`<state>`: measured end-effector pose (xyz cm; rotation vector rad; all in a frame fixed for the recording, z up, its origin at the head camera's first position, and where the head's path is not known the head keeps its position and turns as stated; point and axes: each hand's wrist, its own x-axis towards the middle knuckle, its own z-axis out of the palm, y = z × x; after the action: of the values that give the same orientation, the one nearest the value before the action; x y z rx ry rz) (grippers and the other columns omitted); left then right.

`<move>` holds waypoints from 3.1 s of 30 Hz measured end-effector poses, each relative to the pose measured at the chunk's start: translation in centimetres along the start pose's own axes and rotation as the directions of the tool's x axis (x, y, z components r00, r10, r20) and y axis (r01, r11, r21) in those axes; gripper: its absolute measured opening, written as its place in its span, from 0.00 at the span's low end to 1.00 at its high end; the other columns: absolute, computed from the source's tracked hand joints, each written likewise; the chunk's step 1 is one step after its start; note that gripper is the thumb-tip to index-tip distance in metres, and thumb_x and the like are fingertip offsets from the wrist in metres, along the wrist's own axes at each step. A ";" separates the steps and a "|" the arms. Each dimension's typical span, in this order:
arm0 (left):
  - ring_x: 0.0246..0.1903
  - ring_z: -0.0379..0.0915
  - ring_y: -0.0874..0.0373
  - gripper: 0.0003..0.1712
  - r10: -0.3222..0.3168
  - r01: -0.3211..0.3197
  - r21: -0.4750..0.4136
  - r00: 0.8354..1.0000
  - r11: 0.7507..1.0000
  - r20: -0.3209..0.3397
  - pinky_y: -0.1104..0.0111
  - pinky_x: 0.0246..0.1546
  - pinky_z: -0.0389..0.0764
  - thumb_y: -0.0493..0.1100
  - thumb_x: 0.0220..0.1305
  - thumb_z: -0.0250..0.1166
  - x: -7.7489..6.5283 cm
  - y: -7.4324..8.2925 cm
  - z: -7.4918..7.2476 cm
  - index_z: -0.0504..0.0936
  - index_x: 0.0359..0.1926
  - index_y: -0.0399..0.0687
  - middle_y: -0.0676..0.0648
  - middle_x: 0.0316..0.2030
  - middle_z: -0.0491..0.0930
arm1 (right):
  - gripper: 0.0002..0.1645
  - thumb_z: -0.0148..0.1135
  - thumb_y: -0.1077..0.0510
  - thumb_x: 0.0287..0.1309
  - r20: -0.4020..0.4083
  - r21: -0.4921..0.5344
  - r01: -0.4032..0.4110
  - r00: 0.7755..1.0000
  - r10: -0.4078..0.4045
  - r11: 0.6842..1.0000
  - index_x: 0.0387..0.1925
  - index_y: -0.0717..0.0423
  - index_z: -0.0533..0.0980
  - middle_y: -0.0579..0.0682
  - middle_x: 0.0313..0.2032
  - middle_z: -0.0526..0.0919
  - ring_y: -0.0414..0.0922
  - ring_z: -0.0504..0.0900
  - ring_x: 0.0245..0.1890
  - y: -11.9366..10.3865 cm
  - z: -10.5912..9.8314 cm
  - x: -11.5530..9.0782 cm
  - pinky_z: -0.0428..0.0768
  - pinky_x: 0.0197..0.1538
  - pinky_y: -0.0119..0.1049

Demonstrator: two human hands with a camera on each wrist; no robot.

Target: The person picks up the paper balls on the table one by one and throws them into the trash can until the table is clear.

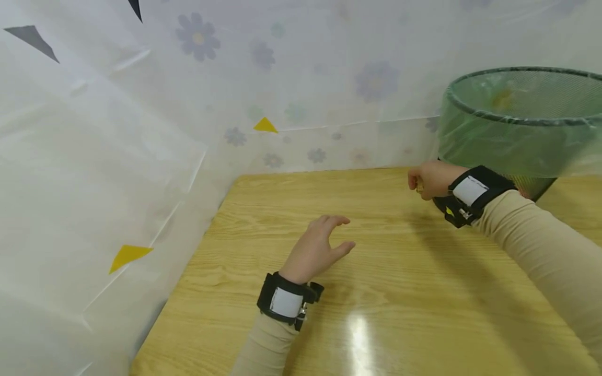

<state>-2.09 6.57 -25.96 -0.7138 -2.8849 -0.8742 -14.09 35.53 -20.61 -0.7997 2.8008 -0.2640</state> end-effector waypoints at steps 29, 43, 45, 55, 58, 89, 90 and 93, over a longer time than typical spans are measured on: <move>0.56 0.65 0.55 0.27 0.092 -0.092 -0.015 0.995 0.996 -0.024 0.63 0.53 0.70 0.55 0.63 0.60 1.3 2.7 -0.9 0.71 0.61 0.53 0.49 0.56 0.70 | 0.16 0.64 0.68 0.46 -0.083 -0.055 -0.014 0.997 0.010 0.998 0.40 0.57 0.73 0.53 0.36 0.75 0.48 0.73 0.31 -3.3 -7.8 -3.9 0.71 0.30 0.40; 0.56 0.65 0.56 0.27 0.134 -0.134 0.007 0.991 0.991 -0.017 0.64 0.52 0.72 0.56 0.62 0.59 1.7 3.7 -0.6 0.70 0.61 0.54 0.49 0.56 0.70 | 0.18 0.61 0.63 0.52 -0.110 -0.113 -0.071 0.992 0.059 0.991 0.46 0.58 0.73 0.53 0.38 0.75 0.47 0.70 0.32 -2.7 -11.8 -5.4 0.68 0.29 0.39; 0.56 0.65 0.56 0.27 0.140 -0.140 0.015 0.990 0.990 -0.021 0.65 0.52 0.71 0.56 0.62 0.60 1.8 3.8 -0.6 0.71 0.60 0.54 0.49 0.56 0.70 | 0.18 0.61 0.63 0.53 -0.118 -0.120 -0.077 0.991 0.063 0.990 0.47 0.58 0.72 0.54 0.38 0.75 0.48 0.71 0.32 -2.5 -12.2 -5.6 0.68 0.29 0.40; 0.57 0.64 0.56 0.27 0.166 -0.165 0.024 0.986 0.986 -0.034 0.65 0.54 0.69 0.56 0.62 0.60 2.1 4.2 -0.8 0.71 0.60 0.54 0.50 0.56 0.70 | 0.19 0.61 0.61 0.55 -0.181 -0.102 -0.132 0.977 0.112 0.986 0.49 0.60 0.71 0.59 0.40 0.74 0.49 0.71 0.33 -1.2 -13.7 -6.5 0.68 0.28 0.41; 0.57 0.64 0.57 0.27 0.172 -0.171 0.026 0.984 0.985 -0.034 0.65 0.54 0.70 0.56 0.62 0.60 2.1 4.3 -0.8 0.71 0.60 0.54 0.50 0.57 0.70 | 0.20 0.62 0.60 0.56 -0.187 -0.102 -0.146 0.974 0.126 0.984 0.50 0.61 0.70 0.58 0.40 0.74 0.50 0.72 0.33 -0.7 -14.0 -6.9 0.70 0.30 0.42; 0.52 0.67 0.57 0.25 0.270 -0.268 0.079 0.963 0.960 -0.010 0.70 0.50 0.71 0.55 0.62 0.60 3.1 6.3 -0.9 0.73 0.58 0.53 0.50 0.53 0.72 | 0.26 0.58 0.56 0.59 -0.286 -0.064 -0.308 0.917 0.278 0.949 0.54 0.67 0.66 0.69 0.45 0.68 0.61 0.69 0.39 4.9 -16.9 -8.8 0.68 0.35 0.48; 0.52 0.67 0.57 0.25 0.274 -0.273 0.083 0.962 0.959 -0.005 0.71 0.50 0.70 0.55 0.62 0.60 3.1 6.4 -0.7 0.73 0.57 0.53 0.50 0.53 0.72 | 0.27 0.58 0.56 0.60 -0.285 -0.055 -0.317 0.914 0.290 0.947 0.55 0.68 0.65 0.70 0.45 0.67 0.61 0.68 0.40 5.2 -16.9 -8.8 0.68 0.35 0.48; 0.52 0.68 0.57 0.24 0.295 -0.295 0.112 0.955 0.949 0.013 0.71 0.51 0.70 0.56 0.62 0.60 3.1 6.5 0.1 0.73 0.57 0.54 0.51 0.52 0.72 | 0.33 0.57 0.57 0.60 -0.279 -0.024 -0.339 0.905 0.320 0.940 0.61 0.70 0.59 0.75 0.50 0.64 0.66 0.66 0.43 6.0 -17.0 -8.8 0.70 0.38 0.53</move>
<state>-2.00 12.73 -22.16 -1.0922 -2.6955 -0.6684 -14.13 47.18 -4.30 -0.3050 3.1576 -0.2296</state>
